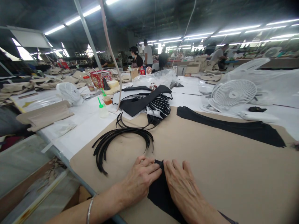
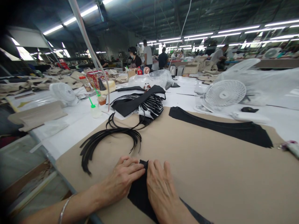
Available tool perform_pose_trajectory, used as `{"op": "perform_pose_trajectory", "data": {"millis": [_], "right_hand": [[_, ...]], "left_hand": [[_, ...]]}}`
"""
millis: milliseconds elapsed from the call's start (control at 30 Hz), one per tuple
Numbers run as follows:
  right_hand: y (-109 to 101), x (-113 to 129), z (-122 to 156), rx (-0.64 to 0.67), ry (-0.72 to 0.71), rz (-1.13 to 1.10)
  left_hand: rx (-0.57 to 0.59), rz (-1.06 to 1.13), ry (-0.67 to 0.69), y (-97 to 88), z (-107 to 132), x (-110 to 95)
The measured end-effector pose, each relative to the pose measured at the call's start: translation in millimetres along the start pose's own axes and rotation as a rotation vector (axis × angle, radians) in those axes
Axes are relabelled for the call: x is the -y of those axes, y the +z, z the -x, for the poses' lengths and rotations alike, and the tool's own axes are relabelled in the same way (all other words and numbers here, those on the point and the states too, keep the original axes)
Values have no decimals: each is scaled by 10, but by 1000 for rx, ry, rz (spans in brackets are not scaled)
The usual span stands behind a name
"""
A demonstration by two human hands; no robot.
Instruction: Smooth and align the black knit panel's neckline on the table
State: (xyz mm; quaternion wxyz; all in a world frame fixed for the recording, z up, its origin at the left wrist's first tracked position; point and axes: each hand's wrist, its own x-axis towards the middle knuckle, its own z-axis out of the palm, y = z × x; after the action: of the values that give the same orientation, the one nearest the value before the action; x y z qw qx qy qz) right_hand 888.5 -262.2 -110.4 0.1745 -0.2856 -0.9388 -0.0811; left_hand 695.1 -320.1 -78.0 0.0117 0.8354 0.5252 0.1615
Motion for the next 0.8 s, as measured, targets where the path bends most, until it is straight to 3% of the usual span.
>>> {"op": "perform_pose_trajectory", "data": {"millis": [100, 167, 333, 400, 667, 800], "right_hand": [[17, 10, 33, -88, -182, 127], [8, -31, -7, -88, -145, 116], [-120, -154, -210, 121, 6, -17], [-141, -154, -249, 149, 22, -31], [-90, 4, -188, -10, -32, 43], [-341, -61, -353, 228, 57, -98]], "left_hand": [[-1, 4, 0, -3, -2, -4], [-5, 1, -3, -8, 1, -10], [-8, -40, 0, -6, 17, -10], [-18, -26, -5, 0, 19, -5], [-14, -7, 15, 18, 37, -24], [-24, -27, 5, 37, 51, -26]]}}
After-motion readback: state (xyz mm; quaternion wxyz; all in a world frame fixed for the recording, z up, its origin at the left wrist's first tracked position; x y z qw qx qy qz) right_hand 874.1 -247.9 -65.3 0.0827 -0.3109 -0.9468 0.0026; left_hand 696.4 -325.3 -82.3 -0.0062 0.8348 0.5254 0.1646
